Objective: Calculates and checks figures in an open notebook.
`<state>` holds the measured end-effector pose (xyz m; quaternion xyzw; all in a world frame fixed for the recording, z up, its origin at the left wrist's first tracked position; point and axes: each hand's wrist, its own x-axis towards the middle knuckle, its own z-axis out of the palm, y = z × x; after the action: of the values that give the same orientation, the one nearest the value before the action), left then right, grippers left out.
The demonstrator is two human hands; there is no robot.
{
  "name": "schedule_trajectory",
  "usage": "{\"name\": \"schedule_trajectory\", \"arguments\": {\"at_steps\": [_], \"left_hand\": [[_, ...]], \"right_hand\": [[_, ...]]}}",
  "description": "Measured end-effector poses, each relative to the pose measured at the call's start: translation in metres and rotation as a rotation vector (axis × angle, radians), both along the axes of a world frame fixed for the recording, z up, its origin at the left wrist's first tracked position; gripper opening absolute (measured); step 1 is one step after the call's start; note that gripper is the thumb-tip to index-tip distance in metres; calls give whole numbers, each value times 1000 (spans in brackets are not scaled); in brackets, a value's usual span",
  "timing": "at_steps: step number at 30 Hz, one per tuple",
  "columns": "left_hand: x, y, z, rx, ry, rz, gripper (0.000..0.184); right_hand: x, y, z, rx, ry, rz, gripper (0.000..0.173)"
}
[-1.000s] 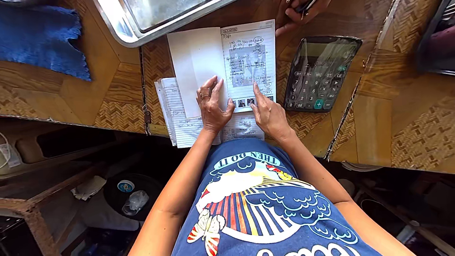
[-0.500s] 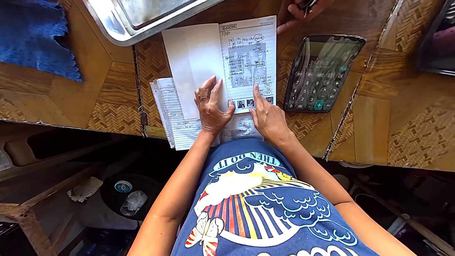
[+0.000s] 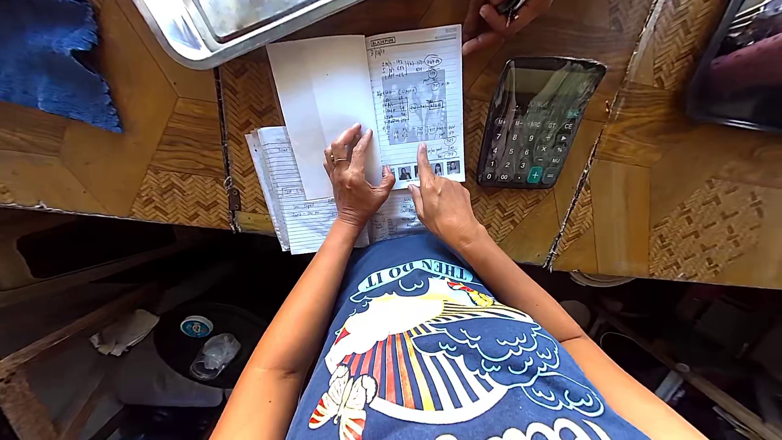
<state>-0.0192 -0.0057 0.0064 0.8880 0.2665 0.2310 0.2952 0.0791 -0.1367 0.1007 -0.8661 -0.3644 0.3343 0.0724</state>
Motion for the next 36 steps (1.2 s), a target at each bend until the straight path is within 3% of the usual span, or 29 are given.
{"name": "schedule_trajectory", "arguments": {"at_steps": [6,17,27,36], "left_hand": [[1,0,1,8,-2,6,56],[1,1,0,29,-7,-3,56],[3,1,1,25,-15,-4,58],[4,2,-1,19,-22,-6,58]], "right_hand": [[10,11,-7,-135,0,6,66],[10,11,-7,-146,11,9,65],[9,-8,-27,150,53,-156,70],[14,5,-9,-76,47,-76,73]]}}
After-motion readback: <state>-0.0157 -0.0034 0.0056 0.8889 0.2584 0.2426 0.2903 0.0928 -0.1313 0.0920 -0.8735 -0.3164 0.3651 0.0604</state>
